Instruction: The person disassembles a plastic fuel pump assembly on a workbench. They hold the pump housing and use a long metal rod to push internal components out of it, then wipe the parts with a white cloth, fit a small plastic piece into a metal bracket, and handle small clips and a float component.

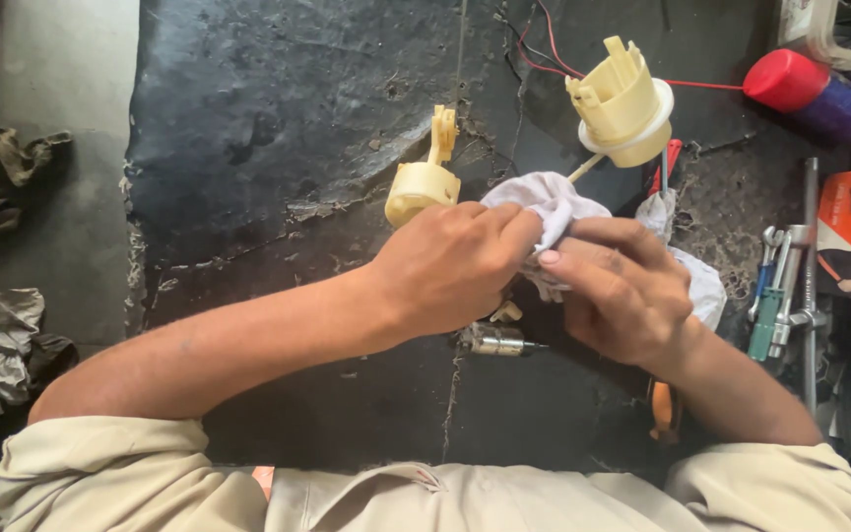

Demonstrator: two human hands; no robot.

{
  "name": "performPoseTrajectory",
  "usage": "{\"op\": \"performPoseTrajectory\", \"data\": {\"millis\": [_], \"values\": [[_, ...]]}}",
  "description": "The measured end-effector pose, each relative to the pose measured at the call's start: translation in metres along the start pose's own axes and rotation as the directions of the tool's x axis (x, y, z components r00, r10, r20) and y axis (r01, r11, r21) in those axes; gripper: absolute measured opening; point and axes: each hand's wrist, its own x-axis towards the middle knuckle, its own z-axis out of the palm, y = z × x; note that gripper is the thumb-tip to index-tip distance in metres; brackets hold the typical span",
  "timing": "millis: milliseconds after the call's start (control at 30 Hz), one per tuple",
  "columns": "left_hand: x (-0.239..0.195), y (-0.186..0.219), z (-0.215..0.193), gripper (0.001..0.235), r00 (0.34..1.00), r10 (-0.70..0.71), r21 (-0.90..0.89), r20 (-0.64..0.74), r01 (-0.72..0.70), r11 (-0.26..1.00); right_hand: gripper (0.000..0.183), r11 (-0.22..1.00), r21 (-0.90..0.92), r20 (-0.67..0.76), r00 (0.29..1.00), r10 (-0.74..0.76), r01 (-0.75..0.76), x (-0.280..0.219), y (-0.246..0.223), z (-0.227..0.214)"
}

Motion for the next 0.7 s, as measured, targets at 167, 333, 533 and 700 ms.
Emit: {"op": "performPoseTrajectory", "data": {"millis": [167, 333, 533, 700], "values": [[0.0, -0.001, -0.015, 0.017, 0.997, 0.048, 0.067, -0.058, -0.044, 0.997, 0.031, 0.995, 0.058, 0.033, 0.996, 0.081, -0.083, 0.003, 0.008, -0.008], [0.0, 0.01, -0.032, 0.017, 0.987, 0.106, 0.088, -0.121, -0.096, 0.992, 0.029, 0.974, 0.153, 0.045, 0.985, 0.165, -0.17, -0.002, 0.015, -0.007], [0.001, 0.006, -0.032, 0.03, 0.979, 0.117, 0.173, -0.166, -0.088, 0.981, 0.04, 0.956, 0.231, -0.144, 0.965, 0.219, -0.183, 0.009, 0.003, -0.017], [-0.005, 0.005, -0.009, 0.036, 0.988, 0.127, 0.203, -0.086, -0.107, 0.973, 0.027, 0.992, 0.116, -0.019, 0.999, -0.037, 0.039, -0.006, 0.005, -0.007]]}}
